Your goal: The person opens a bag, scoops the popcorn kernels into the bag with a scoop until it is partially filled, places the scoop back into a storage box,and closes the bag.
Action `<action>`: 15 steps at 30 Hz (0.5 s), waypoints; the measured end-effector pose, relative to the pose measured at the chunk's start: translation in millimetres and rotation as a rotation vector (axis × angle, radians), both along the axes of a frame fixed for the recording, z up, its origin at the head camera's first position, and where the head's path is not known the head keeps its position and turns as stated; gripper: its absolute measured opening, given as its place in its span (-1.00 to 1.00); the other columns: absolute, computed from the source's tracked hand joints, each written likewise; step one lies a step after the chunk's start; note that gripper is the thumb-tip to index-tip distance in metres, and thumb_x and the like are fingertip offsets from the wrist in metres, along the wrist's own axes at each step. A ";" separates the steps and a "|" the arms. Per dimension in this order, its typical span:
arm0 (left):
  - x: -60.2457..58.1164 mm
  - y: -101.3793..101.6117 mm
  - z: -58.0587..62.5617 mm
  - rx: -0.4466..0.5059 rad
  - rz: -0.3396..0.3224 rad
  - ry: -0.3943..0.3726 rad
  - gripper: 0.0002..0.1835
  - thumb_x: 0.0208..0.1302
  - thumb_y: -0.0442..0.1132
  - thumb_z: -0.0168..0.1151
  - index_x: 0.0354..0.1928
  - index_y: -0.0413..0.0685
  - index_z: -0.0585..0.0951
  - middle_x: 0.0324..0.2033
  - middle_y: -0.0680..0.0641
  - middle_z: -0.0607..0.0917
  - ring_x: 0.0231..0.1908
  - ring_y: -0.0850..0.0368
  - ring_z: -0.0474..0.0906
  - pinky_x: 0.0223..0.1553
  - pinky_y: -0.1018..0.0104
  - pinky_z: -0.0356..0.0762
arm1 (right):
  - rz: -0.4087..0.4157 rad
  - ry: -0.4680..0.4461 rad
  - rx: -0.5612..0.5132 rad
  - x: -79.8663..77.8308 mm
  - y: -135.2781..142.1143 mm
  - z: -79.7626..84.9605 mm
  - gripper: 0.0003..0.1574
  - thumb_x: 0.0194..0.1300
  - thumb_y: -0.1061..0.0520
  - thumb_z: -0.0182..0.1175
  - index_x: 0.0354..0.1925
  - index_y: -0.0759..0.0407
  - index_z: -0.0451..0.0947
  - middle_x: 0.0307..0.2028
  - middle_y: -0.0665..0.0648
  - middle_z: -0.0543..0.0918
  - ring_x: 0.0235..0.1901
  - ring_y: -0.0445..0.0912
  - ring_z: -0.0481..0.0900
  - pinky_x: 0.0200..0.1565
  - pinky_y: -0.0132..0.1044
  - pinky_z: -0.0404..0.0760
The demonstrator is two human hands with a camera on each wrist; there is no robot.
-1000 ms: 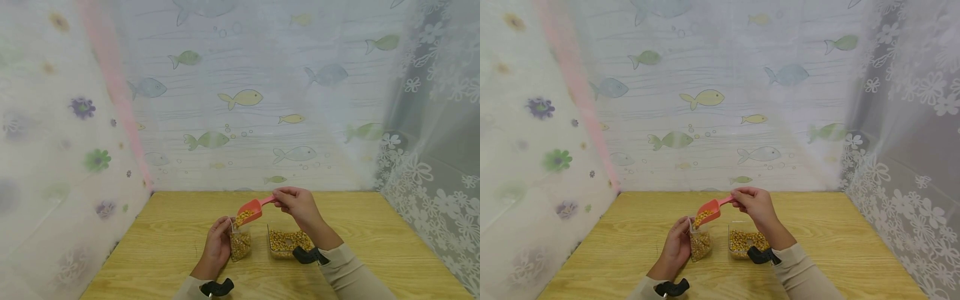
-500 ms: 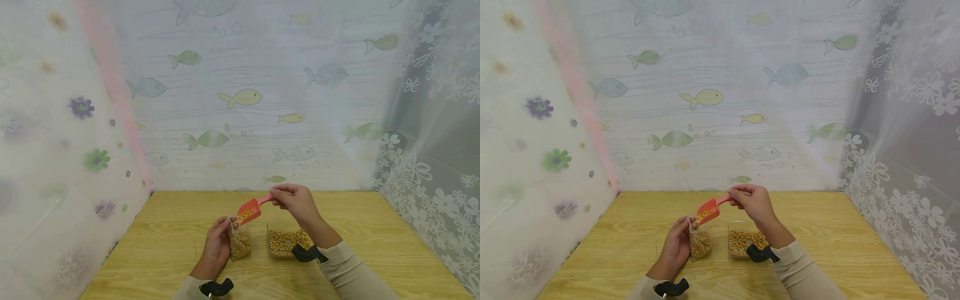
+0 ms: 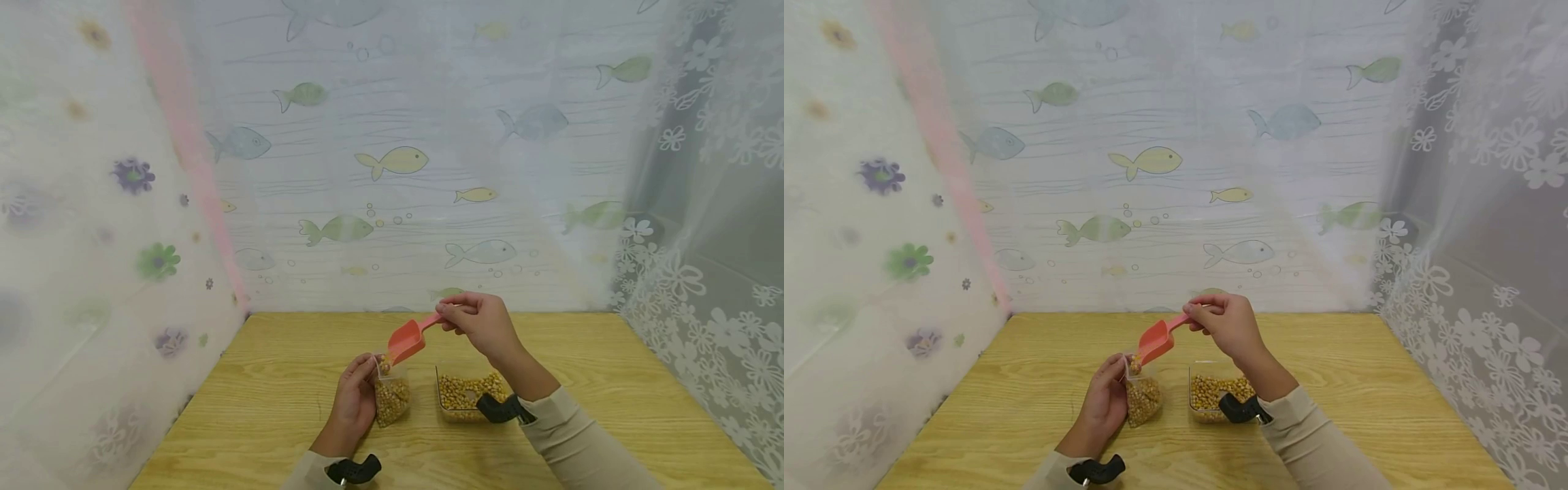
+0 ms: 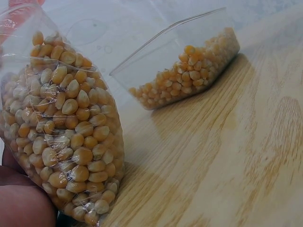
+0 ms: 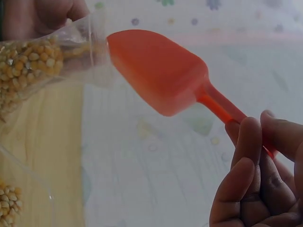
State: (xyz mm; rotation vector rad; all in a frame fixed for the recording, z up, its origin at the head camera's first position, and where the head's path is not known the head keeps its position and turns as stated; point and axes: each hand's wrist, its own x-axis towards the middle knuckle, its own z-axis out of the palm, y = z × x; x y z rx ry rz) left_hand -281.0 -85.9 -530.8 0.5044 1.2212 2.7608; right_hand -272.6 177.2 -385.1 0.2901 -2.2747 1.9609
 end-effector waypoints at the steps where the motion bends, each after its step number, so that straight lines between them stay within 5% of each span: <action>1: -0.2 -0.3 -0.1 -0.002 -0.005 0.001 -0.64 0.64 -0.31 -0.04 -0.19 0.13 0.74 -0.13 0.11 0.78 -0.11 0.21 0.72 -0.03 0.41 0.61 | -0.002 0.003 0.004 0.2 -0.1 0.7 -0.56 0.35 -0.09 0.42 0.02 0.17 0.73 -0.28 0.13 0.85 -0.27 0.04 0.82 -0.24 -0.26 0.73; 11: 1.1 0.6 3.3 -0.006 0.009 -0.051 -0.65 0.63 -0.30 -0.01 -0.25 0.17 0.73 -0.15 0.13 0.80 -0.12 0.20 0.73 0.05 0.38 0.60 | -0.001 0.059 0.026 3.6 7.1 1.5 -0.54 0.34 -0.14 0.43 0.02 0.13 0.73 -0.25 0.17 0.84 -0.25 0.06 0.81 -0.22 -0.24 0.73; 15: 1.4 1.1 3.8 -0.006 0.019 -0.075 -0.65 0.62 -0.31 -0.01 -0.26 0.15 0.72 -0.16 0.11 0.80 -0.13 0.19 0.74 0.08 0.35 0.60 | -0.007 0.034 -0.023 5.6 20.5 -5.4 -0.44 0.34 -0.13 0.42 0.08 0.27 0.69 -0.25 0.14 0.84 -0.25 -0.01 0.81 -0.19 -0.26 0.75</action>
